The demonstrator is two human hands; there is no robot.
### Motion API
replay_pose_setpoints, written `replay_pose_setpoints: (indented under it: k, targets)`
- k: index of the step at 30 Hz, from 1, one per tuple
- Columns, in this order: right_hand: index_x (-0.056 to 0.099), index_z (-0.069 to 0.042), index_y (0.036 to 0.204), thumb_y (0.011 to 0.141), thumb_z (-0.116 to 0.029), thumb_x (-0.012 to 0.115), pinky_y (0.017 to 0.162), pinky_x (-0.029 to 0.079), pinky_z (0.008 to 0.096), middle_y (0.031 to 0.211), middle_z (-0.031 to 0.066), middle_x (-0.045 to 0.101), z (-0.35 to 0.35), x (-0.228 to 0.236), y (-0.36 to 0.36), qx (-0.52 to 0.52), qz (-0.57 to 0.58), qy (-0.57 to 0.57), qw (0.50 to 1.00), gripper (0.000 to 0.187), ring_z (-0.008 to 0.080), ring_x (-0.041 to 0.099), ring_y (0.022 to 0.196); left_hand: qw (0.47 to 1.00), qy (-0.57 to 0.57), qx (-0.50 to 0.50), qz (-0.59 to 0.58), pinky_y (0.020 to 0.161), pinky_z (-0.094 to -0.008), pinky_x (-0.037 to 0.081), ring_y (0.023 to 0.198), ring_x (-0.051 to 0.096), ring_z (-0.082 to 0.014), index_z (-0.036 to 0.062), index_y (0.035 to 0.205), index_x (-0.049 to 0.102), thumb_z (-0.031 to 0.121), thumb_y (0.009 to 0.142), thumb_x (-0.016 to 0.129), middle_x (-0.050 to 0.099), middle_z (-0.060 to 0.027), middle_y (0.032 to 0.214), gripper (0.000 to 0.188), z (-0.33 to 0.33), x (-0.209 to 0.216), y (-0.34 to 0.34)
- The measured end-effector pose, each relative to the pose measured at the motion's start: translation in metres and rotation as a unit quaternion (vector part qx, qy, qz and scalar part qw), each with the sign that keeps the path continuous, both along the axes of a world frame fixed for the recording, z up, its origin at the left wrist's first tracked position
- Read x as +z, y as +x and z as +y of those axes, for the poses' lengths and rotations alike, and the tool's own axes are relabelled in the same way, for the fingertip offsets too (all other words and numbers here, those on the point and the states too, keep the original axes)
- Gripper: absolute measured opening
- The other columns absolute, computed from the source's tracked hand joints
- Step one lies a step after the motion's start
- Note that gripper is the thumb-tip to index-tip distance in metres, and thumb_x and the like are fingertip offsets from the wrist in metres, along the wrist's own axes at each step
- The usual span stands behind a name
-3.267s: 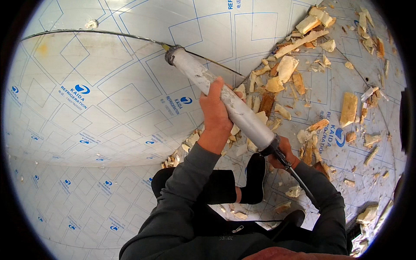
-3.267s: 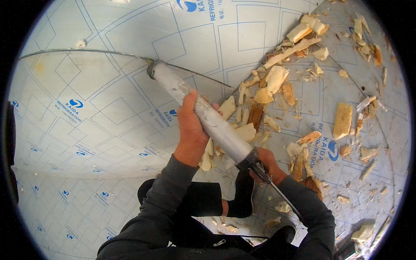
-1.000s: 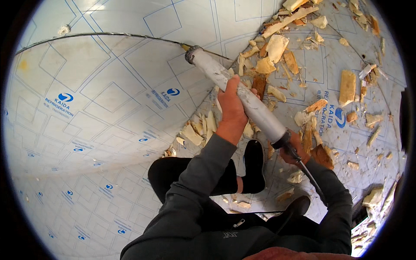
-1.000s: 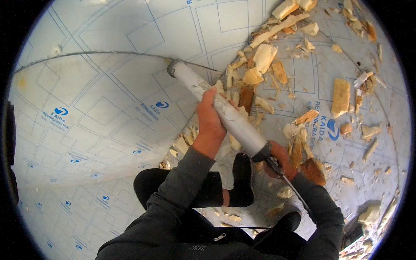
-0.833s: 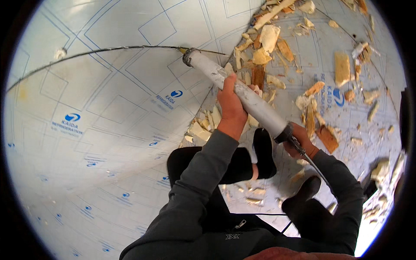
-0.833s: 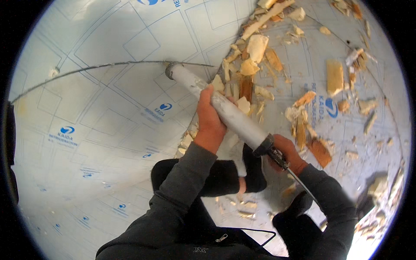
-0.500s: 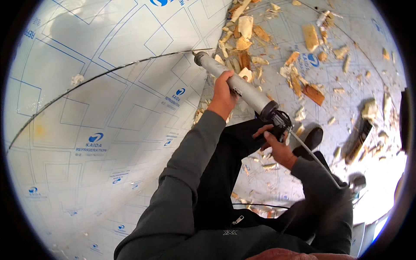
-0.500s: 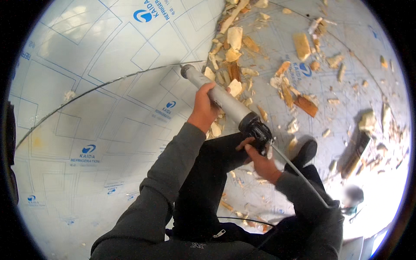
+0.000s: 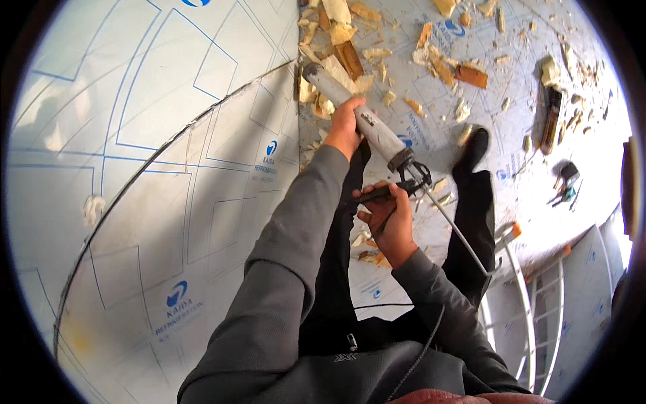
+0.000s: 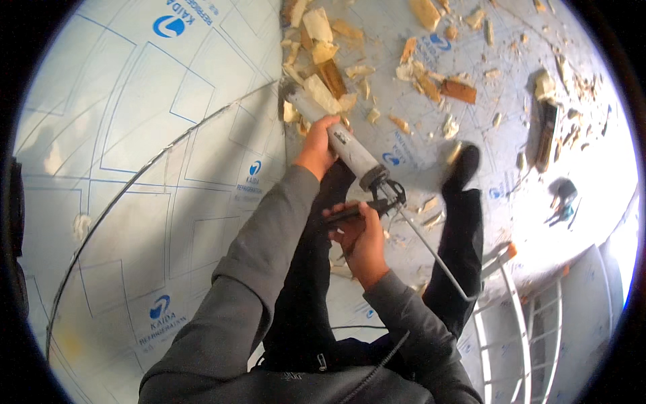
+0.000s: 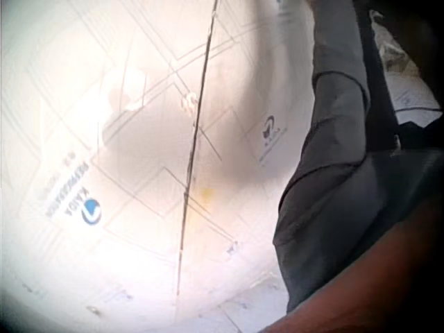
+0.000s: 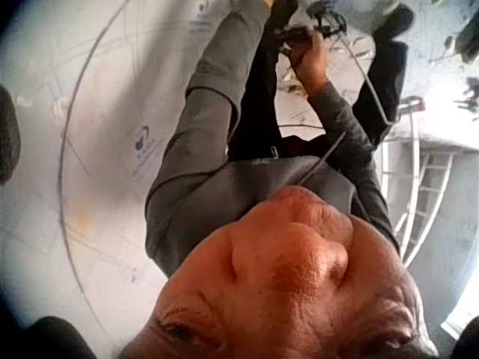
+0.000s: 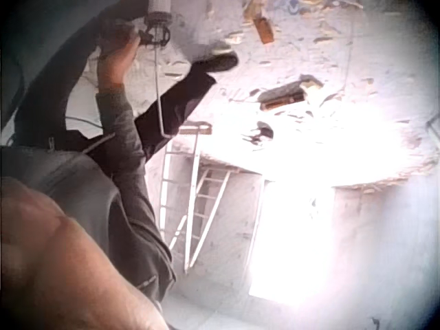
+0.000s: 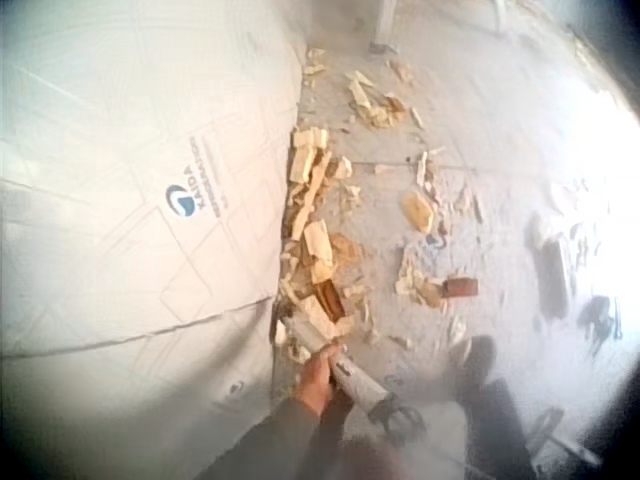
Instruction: The person uses a caulking gun to apply sealant along the seams of white insulation panels inside a refrigeration unit. The person moves around the interior, applying sealant to vertical and horizontal joints between the panels.
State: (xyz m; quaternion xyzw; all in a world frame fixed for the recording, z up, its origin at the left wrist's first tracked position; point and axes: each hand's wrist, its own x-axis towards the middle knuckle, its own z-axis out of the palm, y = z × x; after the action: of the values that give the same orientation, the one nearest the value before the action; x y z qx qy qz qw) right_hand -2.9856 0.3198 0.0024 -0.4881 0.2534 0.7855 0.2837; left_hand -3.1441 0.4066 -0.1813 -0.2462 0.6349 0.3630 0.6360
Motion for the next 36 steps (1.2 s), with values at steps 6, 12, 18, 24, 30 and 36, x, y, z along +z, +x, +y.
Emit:
replay_pose_setpoints:
  k: [6,12,18,24,30,36]
  targets:
    - [0.059,-0.009,0.107,0.105,-0.040,0.049,0.086,0.053,0.0452,0.106,0.0101,0.066,-0.008,-0.011,-0.066,-0.110,0.008,-0.063,0.992,0.033,0.0318,0.068,0.108,0.998,0.007,-0.066,0.003,0.081,-0.0515,0.057,0.094,0.068,-0.0341,0.0005,0.127,0.049,0.021,0.091,0.071,0.058,-0.0159,0.112,0.047,-0.007,-0.009,-0.044]
    - [0.058,-0.008,0.110,0.106,-0.039,0.048,0.090,0.054,0.0469,0.106,0.0131,0.066,-0.010,-0.013,-0.099,-0.131,-0.008,-0.064,0.989,0.032,0.0329,0.068,0.108,0.997,0.011,-0.078,-0.011,0.085,-0.0530,0.059,0.095,0.070,-0.0343,0.0001,0.133,0.040,0.024,0.092,0.069,0.056,-0.0185,0.114,0.056,-0.012,-0.019,-0.067]
    - [0.058,-0.007,0.110,0.106,-0.038,0.048,0.093,0.053,0.0464,0.105,0.0134,0.067,-0.012,-0.010,-0.107,-0.146,-0.021,-0.032,0.989,0.033,0.0326,0.068,0.108,0.996,0.013,-0.088,-0.017,0.085,-0.0512,0.061,0.092,0.070,-0.0341,0.0004,0.132,0.040,0.026,0.094,0.067,0.060,-0.0205,0.109,0.053,-0.006,-0.009,-0.069]
    - [0.058,-0.006,0.109,0.106,-0.036,0.049,0.097,0.050,0.0463,0.103,0.0125,0.066,-0.007,-0.007,-0.114,-0.148,-0.024,-0.027,0.988,0.032,0.0315,0.066,0.109,0.997,0.013,-0.075,-0.022,0.084,-0.0499,0.061,0.091,0.068,-0.0326,0.0004,0.130,0.042,0.027,0.094,0.066,0.061,-0.0209,0.108,0.051,-0.001,-0.004,-0.074]
    - [0.059,-0.006,0.106,0.101,-0.032,0.059,0.099,0.048,0.0461,0.098,0.0102,0.062,0.006,0.018,-0.122,-0.254,-0.021,-0.048,0.966,0.027,0.0307,0.063,0.105,0.999,0.001,-0.049,0.010,0.081,-0.0486,0.062,0.087,0.066,-0.0306,0.0005,0.126,0.044,0.025,0.093,0.066,0.057,-0.0173,0.105,0.047,0.005,0.015,-0.060]
    - [0.054,-0.011,0.098,0.100,-0.034,0.057,0.093,0.048,0.0471,0.092,0.0065,0.056,-0.003,0.018,-0.122,-0.191,-0.030,-0.071,0.979,0.023,0.0265,0.057,0.090,0.999,-0.016,-0.043,0.030,0.078,-0.0501,0.062,0.085,0.064,-0.0294,0.0024,0.121,0.047,0.022,0.092,0.067,0.054,-0.0149,0.102,0.040,0.000,0.015,-0.059]
